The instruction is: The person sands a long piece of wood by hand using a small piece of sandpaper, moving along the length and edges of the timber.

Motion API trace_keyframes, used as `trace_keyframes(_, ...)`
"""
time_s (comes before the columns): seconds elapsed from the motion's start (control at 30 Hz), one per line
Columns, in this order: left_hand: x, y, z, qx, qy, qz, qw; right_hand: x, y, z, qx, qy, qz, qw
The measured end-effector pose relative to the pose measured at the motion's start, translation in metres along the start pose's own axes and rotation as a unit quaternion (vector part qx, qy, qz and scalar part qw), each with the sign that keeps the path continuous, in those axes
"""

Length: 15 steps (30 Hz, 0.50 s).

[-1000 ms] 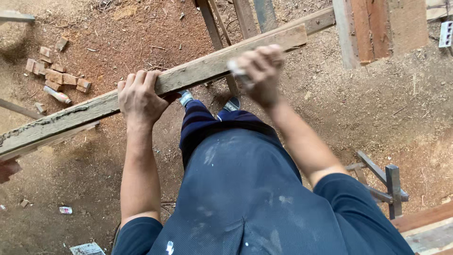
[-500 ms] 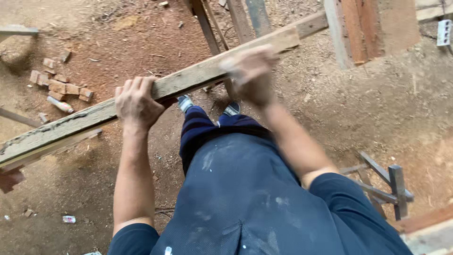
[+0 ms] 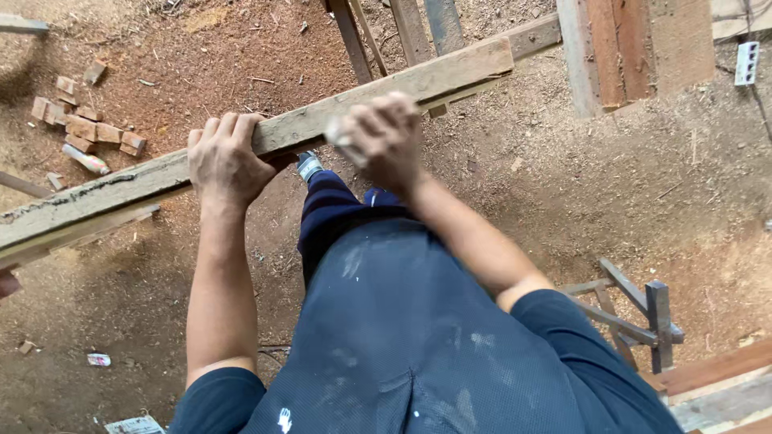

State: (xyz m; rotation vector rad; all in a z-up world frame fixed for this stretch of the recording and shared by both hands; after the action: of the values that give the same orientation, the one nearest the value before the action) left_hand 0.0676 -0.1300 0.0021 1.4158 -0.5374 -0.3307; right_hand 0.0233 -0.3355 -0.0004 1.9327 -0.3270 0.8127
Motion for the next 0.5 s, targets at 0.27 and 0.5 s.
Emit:
trace_keyframes(0.27,0.000,0.004,0.004,0.043,-0.001,0.011,0.999,-0.018,0.069,0.111,-0.171,-0.026,0.022,0.985)
trace_keyframes(0.5,-0.001,-0.008,-0.007,0.032,-0.012,0.000,0.999,-0.013,0.013,0.033,-0.071,-0.026,0.029,0.997)
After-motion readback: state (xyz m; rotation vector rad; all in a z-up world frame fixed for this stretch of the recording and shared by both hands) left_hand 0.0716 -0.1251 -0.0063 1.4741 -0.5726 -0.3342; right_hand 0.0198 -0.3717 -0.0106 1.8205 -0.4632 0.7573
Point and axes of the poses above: each hand's wrist, its own x-axis towards the middle knuckle, its own y-axis out of the back of the hand, z = x × y, the point moved 8 cm from there along x, towards the middle knuckle, and after that the axes turned 9 degrees about -y, right-handed, at the moved point
